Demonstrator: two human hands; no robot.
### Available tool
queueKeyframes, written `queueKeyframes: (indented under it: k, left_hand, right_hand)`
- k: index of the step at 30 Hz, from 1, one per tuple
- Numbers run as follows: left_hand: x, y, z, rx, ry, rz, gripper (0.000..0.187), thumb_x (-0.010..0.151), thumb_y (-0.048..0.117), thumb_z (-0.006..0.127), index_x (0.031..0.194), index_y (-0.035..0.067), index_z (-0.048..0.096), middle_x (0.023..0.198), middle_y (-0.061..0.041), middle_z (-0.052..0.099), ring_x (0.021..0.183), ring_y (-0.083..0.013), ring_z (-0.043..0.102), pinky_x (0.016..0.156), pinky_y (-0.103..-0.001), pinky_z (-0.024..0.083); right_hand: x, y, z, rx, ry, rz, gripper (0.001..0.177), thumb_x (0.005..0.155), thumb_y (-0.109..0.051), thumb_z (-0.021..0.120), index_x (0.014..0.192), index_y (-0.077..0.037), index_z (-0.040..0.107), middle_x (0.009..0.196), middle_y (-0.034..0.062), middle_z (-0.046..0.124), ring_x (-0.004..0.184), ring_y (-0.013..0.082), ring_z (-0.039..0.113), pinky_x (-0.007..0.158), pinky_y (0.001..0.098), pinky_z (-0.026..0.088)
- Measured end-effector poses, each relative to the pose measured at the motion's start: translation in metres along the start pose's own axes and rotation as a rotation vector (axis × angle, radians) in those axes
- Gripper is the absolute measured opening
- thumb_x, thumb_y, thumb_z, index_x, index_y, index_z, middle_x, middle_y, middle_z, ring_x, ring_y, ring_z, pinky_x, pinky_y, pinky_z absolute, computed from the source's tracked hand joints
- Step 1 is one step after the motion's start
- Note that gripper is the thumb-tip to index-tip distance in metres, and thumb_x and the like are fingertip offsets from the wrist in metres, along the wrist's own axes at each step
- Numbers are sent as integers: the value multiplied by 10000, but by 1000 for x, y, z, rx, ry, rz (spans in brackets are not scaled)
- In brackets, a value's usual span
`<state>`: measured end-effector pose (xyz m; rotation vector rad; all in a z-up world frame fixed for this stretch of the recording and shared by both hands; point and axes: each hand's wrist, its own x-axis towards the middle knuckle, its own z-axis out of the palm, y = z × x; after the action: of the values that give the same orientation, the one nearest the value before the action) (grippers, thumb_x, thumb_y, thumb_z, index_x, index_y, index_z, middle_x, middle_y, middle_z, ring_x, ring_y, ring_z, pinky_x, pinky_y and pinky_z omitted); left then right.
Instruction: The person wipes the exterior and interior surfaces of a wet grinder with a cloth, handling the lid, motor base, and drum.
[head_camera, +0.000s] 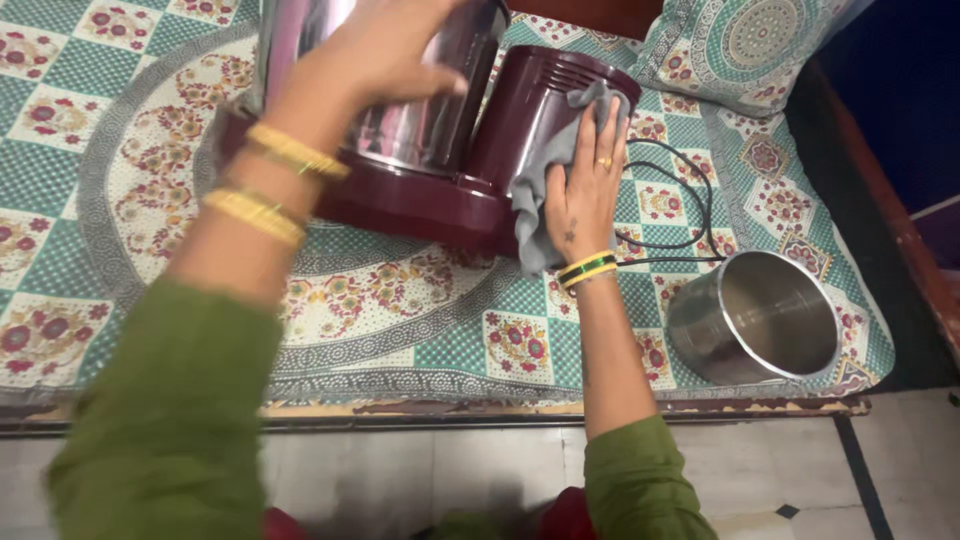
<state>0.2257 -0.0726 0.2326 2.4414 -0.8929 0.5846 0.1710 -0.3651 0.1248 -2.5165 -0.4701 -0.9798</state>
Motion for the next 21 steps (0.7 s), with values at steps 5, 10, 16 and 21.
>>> queueKeyframes:
  k: [5,10,16,21]
  left_hand:
    - [-78,-19,-23,369,-21,23,470,986,628,657,1178,210,755,1461,-216,531,1429,-361,379,1099,-619,194]
    - [-51,-51,10,158,258,-55,461,1099,513,535,1307,156,741,1327,-149,642,1326,-344,498,1115,-567,268]
    - [25,-80,38,232,334,-176,437,1055,510,521,1155,178,786,1130,-101,720,1151,-304,592,967,-520,342]
    - [26,-90,45,231,323,-218,546,1126,512,377,1196,138,768,1148,-125,717,1155,-315,601,961,-522,338]
  right_hand:
    - [37,41,26,54,-89,85,665,994,-183,510,1611,-27,319,1718,206,195,1588,450,146,1302,476,166]
    - [49,75,39,192,-194,54,599,1008,-166,461,1585,-38,364,1694,239,239,1585,419,178,1278,473,179]
    - [17,39,41,-31,-27,152,556,957,-177,462,1482,2,479,1503,253,510,1430,410,428,1229,488,296]
    - [80,-61,88,144,-7,42,551,933,-172,501,1441,40,514,1403,253,595,1339,378,539,1175,459,363]
